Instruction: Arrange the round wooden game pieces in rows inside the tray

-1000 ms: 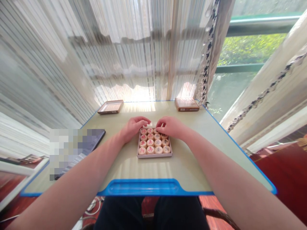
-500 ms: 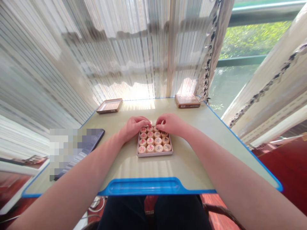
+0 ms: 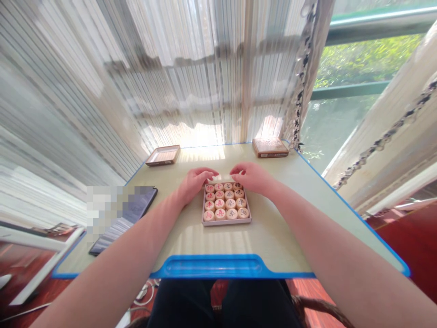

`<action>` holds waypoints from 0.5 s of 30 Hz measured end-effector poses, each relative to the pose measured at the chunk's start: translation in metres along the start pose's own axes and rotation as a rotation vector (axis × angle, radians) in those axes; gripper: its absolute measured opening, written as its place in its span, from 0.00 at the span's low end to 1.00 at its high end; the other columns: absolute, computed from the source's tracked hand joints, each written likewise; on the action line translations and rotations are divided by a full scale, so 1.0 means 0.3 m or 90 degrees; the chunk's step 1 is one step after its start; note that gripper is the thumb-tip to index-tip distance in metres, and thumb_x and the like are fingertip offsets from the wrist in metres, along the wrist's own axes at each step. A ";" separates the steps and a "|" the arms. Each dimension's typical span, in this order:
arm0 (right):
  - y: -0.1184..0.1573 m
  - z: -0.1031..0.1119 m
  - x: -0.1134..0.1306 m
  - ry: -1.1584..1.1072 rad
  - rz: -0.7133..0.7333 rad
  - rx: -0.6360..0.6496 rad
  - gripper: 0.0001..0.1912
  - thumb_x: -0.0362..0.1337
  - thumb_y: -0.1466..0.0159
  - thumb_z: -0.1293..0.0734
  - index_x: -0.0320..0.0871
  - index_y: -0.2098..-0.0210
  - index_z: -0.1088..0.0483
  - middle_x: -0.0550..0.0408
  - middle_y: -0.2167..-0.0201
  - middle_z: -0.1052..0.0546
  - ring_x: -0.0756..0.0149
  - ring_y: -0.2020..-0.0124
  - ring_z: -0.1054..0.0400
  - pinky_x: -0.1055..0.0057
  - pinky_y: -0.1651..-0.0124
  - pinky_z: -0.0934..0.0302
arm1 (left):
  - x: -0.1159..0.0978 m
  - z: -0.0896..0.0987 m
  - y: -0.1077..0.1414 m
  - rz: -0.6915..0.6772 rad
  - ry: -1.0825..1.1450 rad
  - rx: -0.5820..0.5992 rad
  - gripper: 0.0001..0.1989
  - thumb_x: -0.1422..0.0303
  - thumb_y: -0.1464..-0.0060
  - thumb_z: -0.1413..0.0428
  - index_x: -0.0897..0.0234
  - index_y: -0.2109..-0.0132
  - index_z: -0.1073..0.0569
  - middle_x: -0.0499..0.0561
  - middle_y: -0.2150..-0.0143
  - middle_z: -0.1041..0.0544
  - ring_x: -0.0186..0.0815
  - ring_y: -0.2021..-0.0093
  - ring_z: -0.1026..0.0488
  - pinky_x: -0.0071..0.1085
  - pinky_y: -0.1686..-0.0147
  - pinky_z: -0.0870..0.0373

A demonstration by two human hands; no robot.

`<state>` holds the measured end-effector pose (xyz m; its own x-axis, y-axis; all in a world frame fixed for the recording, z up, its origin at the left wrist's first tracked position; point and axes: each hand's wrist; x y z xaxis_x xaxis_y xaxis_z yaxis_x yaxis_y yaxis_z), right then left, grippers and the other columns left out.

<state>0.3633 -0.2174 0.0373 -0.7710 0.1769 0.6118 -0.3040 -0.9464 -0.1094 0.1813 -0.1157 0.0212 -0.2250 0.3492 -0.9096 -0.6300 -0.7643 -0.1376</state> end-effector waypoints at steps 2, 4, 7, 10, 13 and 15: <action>0.002 -0.001 -0.008 -0.024 0.007 -0.026 0.12 0.38 0.42 0.35 0.44 0.62 0.23 0.54 0.67 0.21 0.65 0.67 0.31 0.68 0.60 0.37 | 0.000 -0.003 0.001 0.014 0.026 -0.008 0.15 0.63 0.53 0.48 0.65 0.64 0.20 0.52 0.64 0.20 0.40 0.59 0.26 0.31 0.61 0.29; 0.007 -0.001 -0.015 -0.086 0.019 -0.064 0.12 0.39 0.42 0.35 0.44 0.61 0.24 0.52 0.64 0.21 0.63 0.64 0.30 0.65 0.57 0.36 | -0.004 -0.001 0.005 0.011 0.077 -0.021 0.15 0.62 0.53 0.47 0.65 0.65 0.20 0.53 0.60 0.19 0.41 0.56 0.26 0.32 0.60 0.29; 0.031 0.007 0.009 -0.224 0.032 -0.127 0.13 0.41 0.42 0.34 0.43 0.60 0.25 0.50 0.60 0.21 0.60 0.58 0.30 0.59 0.51 0.38 | -0.016 0.035 0.014 -0.026 0.192 -0.078 0.15 0.59 0.51 0.46 0.64 0.62 0.21 0.55 0.53 0.21 0.43 0.49 0.28 0.34 0.56 0.29; 0.072 0.017 0.110 -0.371 0.041 -0.122 0.16 0.42 0.40 0.37 0.43 0.55 0.28 0.49 0.57 0.22 0.61 0.56 0.30 0.59 0.51 0.37 | -0.028 0.126 0.032 -0.011 0.316 -0.124 0.19 0.57 0.50 0.46 0.64 0.57 0.24 0.58 0.47 0.24 0.44 0.48 0.28 0.39 0.52 0.30; 0.103 -0.002 0.276 -0.488 0.039 -0.116 0.18 0.42 0.38 0.39 0.44 0.51 0.30 0.49 0.55 0.23 0.61 0.56 0.30 0.61 0.52 0.36 | -0.027 0.260 0.073 0.034 0.355 -0.167 0.22 0.54 0.50 0.46 0.64 0.54 0.26 0.60 0.44 0.26 0.46 0.44 0.30 0.42 0.47 0.33; 0.099 -0.045 0.391 -0.562 0.045 -0.104 0.19 0.44 0.37 0.40 0.45 0.49 0.31 0.49 0.52 0.24 0.60 0.52 0.31 0.61 0.51 0.35 | -0.022 0.352 0.115 0.042 0.329 -0.211 0.24 0.50 0.48 0.48 0.63 0.52 0.26 0.59 0.42 0.28 0.48 0.40 0.34 0.44 0.43 0.36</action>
<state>0.2563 -0.2212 0.0952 -0.1013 -0.2164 0.9710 -0.4001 -0.8848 -0.2389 0.0825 -0.0871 0.0638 0.1855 0.0509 -0.9813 -0.3434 -0.9323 -0.1133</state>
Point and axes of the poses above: each hand's wrist, its own y-axis away from the middle knuckle, its own z-axis out of the back of the hand, x = y × z
